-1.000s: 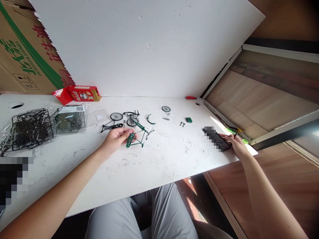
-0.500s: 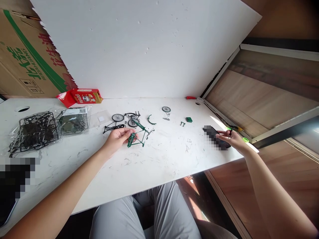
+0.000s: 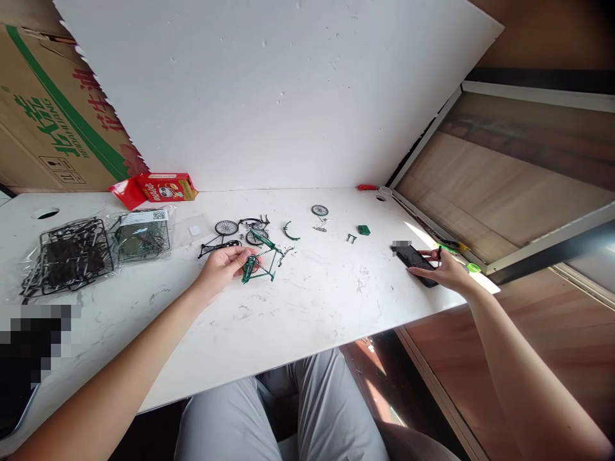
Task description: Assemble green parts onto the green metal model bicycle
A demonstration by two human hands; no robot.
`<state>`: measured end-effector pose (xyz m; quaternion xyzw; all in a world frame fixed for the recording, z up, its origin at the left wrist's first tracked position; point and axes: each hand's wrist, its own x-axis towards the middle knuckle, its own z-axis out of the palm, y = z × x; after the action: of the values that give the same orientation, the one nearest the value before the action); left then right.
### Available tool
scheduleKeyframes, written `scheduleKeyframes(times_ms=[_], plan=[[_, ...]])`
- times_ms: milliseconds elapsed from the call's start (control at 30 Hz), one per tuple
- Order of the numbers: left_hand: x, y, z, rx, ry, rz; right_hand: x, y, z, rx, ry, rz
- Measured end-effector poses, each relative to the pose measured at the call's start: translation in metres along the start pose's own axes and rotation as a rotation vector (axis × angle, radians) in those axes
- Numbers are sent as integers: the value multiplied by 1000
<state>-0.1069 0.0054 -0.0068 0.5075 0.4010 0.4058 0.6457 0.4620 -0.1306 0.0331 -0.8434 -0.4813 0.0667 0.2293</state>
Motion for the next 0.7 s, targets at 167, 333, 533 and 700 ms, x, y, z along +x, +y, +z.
scheduleKeyframes(times_ms=[167,333,533,700], plan=[[0,-2,1,8,-9,-3,9,7,5,40,-136,123],[-1,-1,3,0,-7,-4,19,10,4,24,-169,87],[-1,-1,4,-37,-2,-6,21,12,12,-75,-67,46],[0,1,4,-39,-12,-66,13,-14,41,-140,186,-219]])
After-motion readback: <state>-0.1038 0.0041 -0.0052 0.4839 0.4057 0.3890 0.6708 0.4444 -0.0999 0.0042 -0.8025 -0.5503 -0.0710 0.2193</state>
